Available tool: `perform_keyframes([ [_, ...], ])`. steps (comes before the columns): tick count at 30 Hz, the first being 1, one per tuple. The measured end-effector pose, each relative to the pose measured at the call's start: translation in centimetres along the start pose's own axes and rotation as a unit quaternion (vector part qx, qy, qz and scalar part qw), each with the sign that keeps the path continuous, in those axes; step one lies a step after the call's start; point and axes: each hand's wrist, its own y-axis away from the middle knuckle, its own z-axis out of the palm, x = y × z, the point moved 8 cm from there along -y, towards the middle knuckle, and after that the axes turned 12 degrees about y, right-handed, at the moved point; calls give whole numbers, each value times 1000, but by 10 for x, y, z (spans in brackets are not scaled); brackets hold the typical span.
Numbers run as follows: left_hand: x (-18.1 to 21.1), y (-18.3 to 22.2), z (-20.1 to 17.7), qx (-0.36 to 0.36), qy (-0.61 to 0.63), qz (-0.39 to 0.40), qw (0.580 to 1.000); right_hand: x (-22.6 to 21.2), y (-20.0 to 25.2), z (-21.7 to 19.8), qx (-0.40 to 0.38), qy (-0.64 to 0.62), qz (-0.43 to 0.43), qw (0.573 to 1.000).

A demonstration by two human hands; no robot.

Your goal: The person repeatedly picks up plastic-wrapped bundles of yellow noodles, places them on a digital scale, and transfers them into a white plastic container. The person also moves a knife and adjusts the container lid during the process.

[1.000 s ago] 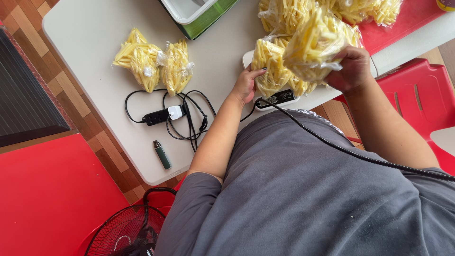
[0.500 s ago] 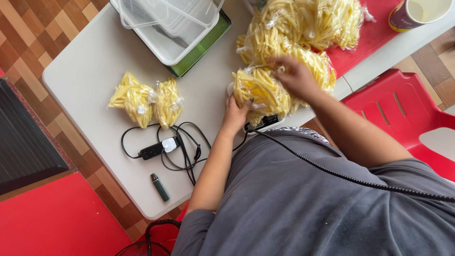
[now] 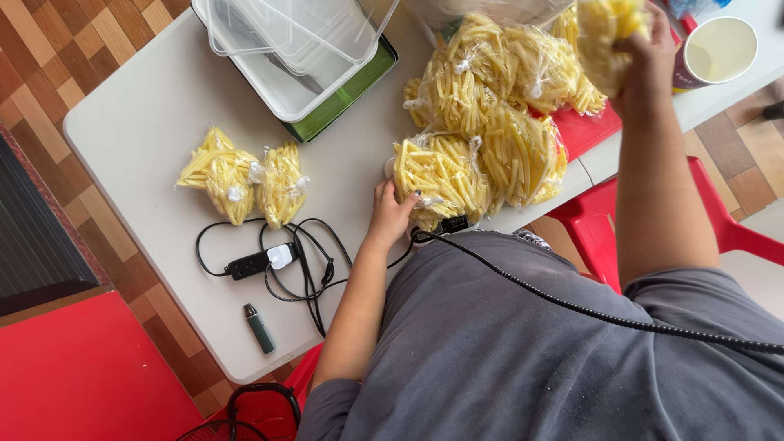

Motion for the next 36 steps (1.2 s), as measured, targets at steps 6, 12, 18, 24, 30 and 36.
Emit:
perform_keyframes([
  [6, -10, -5, 0, 15, 49, -15, 999, -21, 48, 61, -148, -236, 172, 945],
  [12, 7, -5, -8, 63, -42, 33, 997, -20, 66, 121, -250, -138, 97, 954],
  [18, 96, 6, 9, 32, 62, 225, 972, -6, 91, 173, -208, -121, 162, 957],
  [24, 118, -12, 59, -79, 460, 99, 879, 1, 110, 205, -290, -4, 131, 948],
  [30, 94, -9, 43, -58, 333, 106, 935, 9, 47, 68, 61, 556, -141, 817],
  [36, 88, 5, 31, 23, -132, 97, 986, 98, -21, -69, 179, 360, 91, 911],
])
